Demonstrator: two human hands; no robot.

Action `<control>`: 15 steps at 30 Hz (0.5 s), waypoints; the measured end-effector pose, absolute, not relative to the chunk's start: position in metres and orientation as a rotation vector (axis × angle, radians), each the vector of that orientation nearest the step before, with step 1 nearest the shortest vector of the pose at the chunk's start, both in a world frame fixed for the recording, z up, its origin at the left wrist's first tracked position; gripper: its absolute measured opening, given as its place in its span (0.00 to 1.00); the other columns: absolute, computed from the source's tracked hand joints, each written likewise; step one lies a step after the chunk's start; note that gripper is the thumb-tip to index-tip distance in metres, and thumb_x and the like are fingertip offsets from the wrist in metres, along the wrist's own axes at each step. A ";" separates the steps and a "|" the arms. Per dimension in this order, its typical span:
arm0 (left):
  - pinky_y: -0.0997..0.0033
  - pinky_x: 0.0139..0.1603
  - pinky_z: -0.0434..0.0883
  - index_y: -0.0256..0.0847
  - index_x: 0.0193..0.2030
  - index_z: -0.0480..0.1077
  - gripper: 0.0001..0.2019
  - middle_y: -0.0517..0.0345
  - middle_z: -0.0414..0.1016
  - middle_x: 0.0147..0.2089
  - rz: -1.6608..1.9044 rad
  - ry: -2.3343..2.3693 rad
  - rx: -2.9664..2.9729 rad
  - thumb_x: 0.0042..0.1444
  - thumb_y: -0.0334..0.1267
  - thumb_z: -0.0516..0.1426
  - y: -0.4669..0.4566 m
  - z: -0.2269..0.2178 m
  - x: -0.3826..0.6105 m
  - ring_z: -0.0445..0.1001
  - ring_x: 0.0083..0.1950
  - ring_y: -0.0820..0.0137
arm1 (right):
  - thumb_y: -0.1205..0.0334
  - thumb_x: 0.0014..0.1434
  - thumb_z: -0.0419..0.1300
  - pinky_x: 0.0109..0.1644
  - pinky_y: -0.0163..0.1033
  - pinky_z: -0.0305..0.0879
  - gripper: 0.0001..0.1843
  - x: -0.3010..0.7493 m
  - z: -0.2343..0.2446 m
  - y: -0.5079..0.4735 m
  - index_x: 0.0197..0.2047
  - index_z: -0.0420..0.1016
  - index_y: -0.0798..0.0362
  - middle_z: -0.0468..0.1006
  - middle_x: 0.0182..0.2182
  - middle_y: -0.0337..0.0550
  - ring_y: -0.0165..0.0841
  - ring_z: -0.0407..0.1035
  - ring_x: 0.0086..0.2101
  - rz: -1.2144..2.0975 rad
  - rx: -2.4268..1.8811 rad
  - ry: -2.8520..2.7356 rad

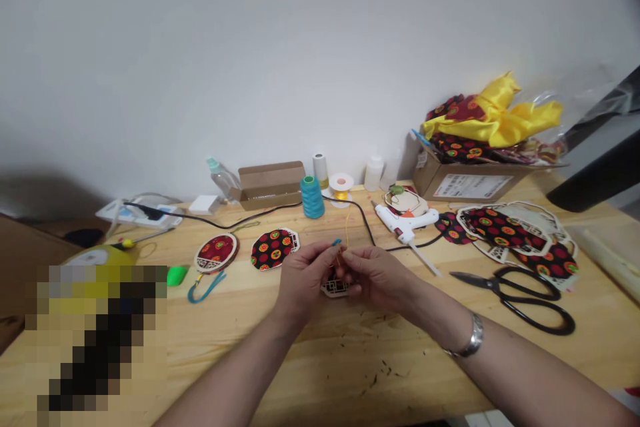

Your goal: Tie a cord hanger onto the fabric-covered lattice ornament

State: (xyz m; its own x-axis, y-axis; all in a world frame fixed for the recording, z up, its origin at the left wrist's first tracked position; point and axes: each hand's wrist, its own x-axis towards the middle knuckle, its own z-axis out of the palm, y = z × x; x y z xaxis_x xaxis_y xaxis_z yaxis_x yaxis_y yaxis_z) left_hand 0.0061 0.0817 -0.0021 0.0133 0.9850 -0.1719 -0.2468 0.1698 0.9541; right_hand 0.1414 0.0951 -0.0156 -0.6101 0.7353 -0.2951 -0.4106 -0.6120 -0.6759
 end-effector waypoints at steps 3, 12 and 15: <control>0.78 0.20 0.63 0.36 0.31 0.76 0.09 0.62 0.71 0.18 1.185 1.081 0.896 0.46 0.41 0.61 0.081 -0.003 0.006 0.67 0.19 0.76 | 0.56 0.48 0.65 0.22 0.27 0.49 0.15 0.142 -0.017 0.095 0.26 0.71 0.61 0.68 0.22 0.38 0.22 0.59 0.22 2.283 -0.703 -0.713; 0.76 0.19 0.65 0.36 0.33 0.76 0.09 0.62 0.70 0.20 1.177 1.015 0.858 0.47 0.40 0.61 0.082 -0.005 0.005 0.68 0.19 0.76 | 0.56 0.53 0.62 0.24 0.28 0.52 0.13 0.146 -0.020 0.095 0.30 0.71 0.60 0.68 0.26 0.39 0.23 0.61 0.25 2.370 -0.577 -0.702; 0.77 0.19 0.64 0.36 0.33 0.76 0.09 0.62 0.70 0.20 1.176 1.011 0.851 0.47 0.39 0.61 0.082 -0.007 0.005 0.68 0.19 0.76 | 0.56 0.54 0.61 0.24 0.28 0.52 0.13 0.146 -0.020 0.095 0.30 0.71 0.60 0.67 0.26 0.39 0.23 0.61 0.25 2.363 -0.574 -0.707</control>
